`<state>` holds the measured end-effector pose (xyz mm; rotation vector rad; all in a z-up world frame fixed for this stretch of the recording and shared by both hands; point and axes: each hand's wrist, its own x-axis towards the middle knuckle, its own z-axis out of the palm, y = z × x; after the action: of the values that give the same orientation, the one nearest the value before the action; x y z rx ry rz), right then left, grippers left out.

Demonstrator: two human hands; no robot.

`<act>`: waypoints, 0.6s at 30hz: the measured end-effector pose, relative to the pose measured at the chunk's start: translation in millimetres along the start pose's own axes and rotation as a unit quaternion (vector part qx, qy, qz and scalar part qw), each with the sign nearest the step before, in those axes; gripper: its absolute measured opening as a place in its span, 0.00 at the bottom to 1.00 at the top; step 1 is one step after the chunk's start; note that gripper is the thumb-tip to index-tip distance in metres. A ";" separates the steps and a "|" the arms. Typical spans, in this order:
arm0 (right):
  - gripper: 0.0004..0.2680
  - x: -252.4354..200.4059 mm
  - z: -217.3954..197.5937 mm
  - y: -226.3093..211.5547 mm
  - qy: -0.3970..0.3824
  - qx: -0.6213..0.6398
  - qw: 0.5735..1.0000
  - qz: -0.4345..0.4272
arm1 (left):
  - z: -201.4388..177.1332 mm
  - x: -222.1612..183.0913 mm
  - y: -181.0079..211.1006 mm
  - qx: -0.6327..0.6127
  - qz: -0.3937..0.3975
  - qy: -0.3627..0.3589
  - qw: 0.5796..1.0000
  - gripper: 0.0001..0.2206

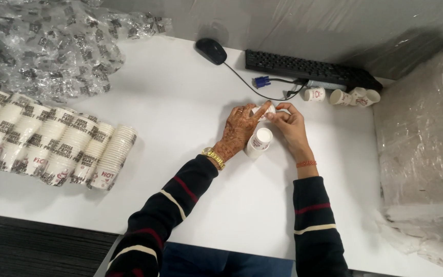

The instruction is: Stacking paper cups and inserting them into plastic sleeves for packaging.

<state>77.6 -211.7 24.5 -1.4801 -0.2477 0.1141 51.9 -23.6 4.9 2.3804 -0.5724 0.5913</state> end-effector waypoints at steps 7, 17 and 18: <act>0.08 0.7 -1.9 13.3 0.005 -0.016 1.000 -0.024 | 13.4 -0.3 -7.6 0.205 0.111 0.130 0.964 0.32; 0.09 -2.3 8.0 -5.4 0.040 -0.032 0.999 -0.018 | 17.9 -4.1 -18.1 0.179 0.078 0.058 0.979 0.31; 0.09 -2.2 7.9 -6.2 0.047 -0.025 0.999 -0.007 | 17.9 -3.8 -18.0 0.185 0.085 0.062 0.977 0.30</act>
<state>73.1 -205.1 31.0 -1.5281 -0.1856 0.0273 63.1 -21.3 -18.1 2.6290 -0.6618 0.9904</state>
